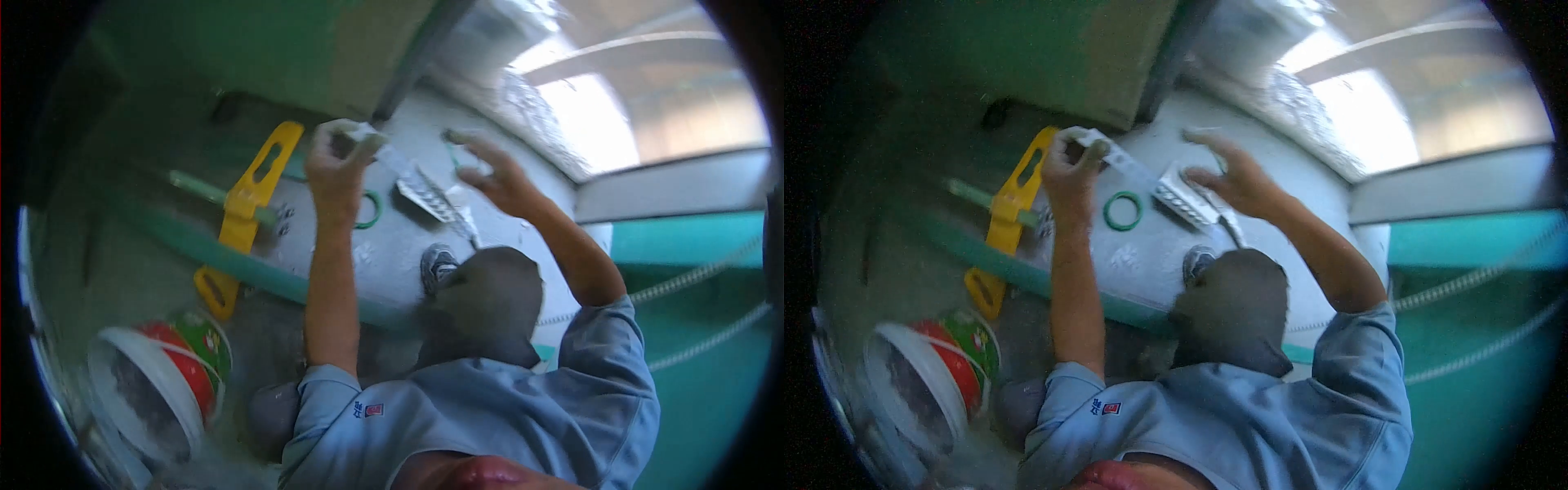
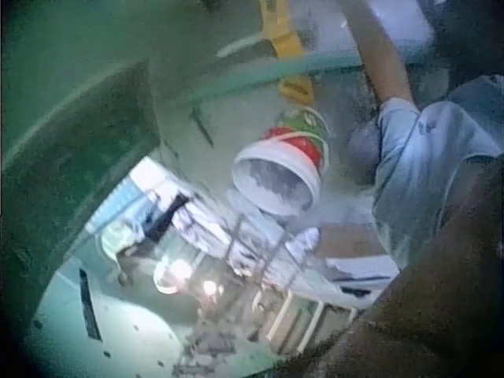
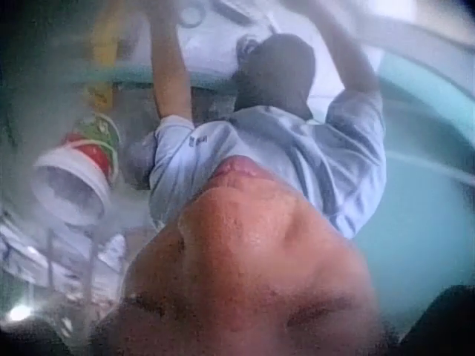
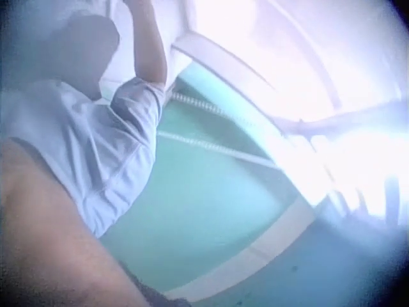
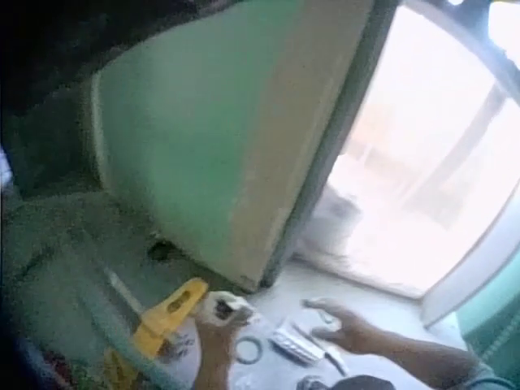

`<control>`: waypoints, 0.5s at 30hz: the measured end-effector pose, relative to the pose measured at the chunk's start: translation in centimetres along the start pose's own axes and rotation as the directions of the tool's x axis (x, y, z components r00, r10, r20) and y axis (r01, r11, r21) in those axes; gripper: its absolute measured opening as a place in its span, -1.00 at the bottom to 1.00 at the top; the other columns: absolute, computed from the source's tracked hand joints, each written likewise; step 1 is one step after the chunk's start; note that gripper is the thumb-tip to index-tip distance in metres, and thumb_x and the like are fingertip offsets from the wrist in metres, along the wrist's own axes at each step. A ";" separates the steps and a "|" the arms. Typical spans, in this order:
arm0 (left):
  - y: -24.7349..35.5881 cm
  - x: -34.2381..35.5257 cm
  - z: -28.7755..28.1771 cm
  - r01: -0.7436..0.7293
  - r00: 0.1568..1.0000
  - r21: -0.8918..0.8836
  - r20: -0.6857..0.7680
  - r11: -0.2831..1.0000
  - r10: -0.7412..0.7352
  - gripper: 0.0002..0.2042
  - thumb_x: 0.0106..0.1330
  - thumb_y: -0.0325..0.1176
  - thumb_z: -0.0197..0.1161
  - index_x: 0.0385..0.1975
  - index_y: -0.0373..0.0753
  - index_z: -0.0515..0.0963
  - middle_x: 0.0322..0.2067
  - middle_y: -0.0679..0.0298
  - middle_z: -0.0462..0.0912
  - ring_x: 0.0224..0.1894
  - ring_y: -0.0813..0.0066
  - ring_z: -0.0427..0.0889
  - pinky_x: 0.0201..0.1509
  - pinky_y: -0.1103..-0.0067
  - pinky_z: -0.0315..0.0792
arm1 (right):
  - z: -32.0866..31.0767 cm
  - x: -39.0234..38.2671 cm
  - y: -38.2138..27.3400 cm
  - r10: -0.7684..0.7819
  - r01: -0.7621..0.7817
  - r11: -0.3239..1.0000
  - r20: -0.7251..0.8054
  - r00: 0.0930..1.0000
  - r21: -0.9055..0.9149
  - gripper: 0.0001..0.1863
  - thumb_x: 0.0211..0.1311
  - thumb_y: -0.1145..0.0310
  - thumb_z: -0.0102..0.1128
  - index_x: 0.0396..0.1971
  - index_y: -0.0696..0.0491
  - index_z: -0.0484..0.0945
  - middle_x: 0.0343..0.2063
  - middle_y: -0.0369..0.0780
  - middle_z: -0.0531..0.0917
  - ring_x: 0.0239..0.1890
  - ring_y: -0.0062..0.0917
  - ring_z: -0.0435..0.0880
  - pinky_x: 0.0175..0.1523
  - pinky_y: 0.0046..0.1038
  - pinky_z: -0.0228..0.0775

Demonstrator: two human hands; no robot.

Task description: Apply drywall compound and install a plastic corner bead to a wall corner.

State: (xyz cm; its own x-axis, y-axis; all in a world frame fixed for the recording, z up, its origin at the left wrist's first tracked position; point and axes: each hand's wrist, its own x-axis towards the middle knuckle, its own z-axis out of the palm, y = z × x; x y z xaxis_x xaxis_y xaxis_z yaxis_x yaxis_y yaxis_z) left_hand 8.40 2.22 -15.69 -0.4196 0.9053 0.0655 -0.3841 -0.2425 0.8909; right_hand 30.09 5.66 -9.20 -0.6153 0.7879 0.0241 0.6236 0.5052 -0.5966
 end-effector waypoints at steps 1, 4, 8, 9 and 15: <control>-0.7 -0.3 -0.1 -0.055 0.998 0.002 -0.030 0.998 0.055 -0.64 -0.10 -0.27 0.43 -0.39 -0.27 0.42 -0.48 0.39 0.47 -0.44 0.70 0.43 -0.38 0.72 0.40 | 2.1 2.5 -0.4 -0.187 0.173 0.978 0.123 0.975 0.119 -0.49 0.13 0.18 0.09 0.03 0.15 0.29 -0.04 0.00 0.41 0.03 -0.34 0.36 0.13 -0.38 0.16; -0.4 -1.2 -1.2 -0.093 0.994 0.036 -0.061 0.995 0.096 -0.69 0.05 -0.26 0.31 -0.33 -0.32 0.43 -0.43 0.32 0.51 -0.39 0.62 0.50 -0.32 0.69 0.45 | 6.8 6.3 -1.3 -0.121 -0.093 0.839 0.349 0.929 0.536 -0.53 0.16 0.10 0.04 -0.13 0.21 0.37 -0.44 -0.18 0.52 -0.35 -0.50 0.50 -0.22 -0.52 0.33; 0.9 -1.2 -3.2 0.042 0.998 -0.184 -0.027 0.982 -0.048 -0.72 0.28 -0.30 0.01 -0.21 -0.44 0.44 -0.31 0.14 0.53 -0.25 0.44 0.55 -0.17 0.52 0.52 | 7.3 8.1 -0.3 -0.230 -0.193 0.696 0.469 0.853 0.691 -0.55 0.20 0.06 -0.03 -0.24 0.22 0.41 -0.58 -0.27 0.45 -0.55 -0.64 0.44 -0.43 -0.63 0.30; 1.2 -1.0 -3.3 0.052 0.999 -0.091 0.013 0.995 -0.051 -0.73 0.28 -0.33 0.02 -0.22 -0.45 0.45 -0.32 0.15 0.54 -0.26 0.43 0.56 -0.19 0.54 0.53 | 6.9 8.4 -0.1 -0.261 -0.314 0.591 0.545 0.797 0.743 -0.55 0.22 0.06 -0.07 -0.25 0.22 0.42 -0.60 -0.28 0.43 -0.60 -0.66 0.42 -0.49 -0.65 0.26; 0.8 0.0 -1.9 0.047 0.998 0.488 0.019 0.872 -0.064 -0.83 0.18 -0.46 0.12 -0.28 -0.41 0.50 -0.40 0.21 0.57 -0.38 0.55 0.57 -0.35 0.64 0.50 | 7.1 9.0 5.1 -0.404 -0.551 0.339 0.647 0.647 0.763 -0.54 0.24 0.10 -0.09 -0.12 0.21 0.42 -0.66 -0.35 0.40 -0.65 -0.73 0.36 -0.56 -0.68 0.21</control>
State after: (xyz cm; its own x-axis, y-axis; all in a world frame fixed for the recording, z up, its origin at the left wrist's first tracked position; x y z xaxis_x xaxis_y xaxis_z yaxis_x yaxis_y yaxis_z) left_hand 6.57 1.39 -15.85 -0.3780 0.9257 0.0167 0.0465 0.0010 0.9989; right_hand 24.30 12.81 -17.75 -0.9618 0.0782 -0.2625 0.1825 -0.5314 -0.8272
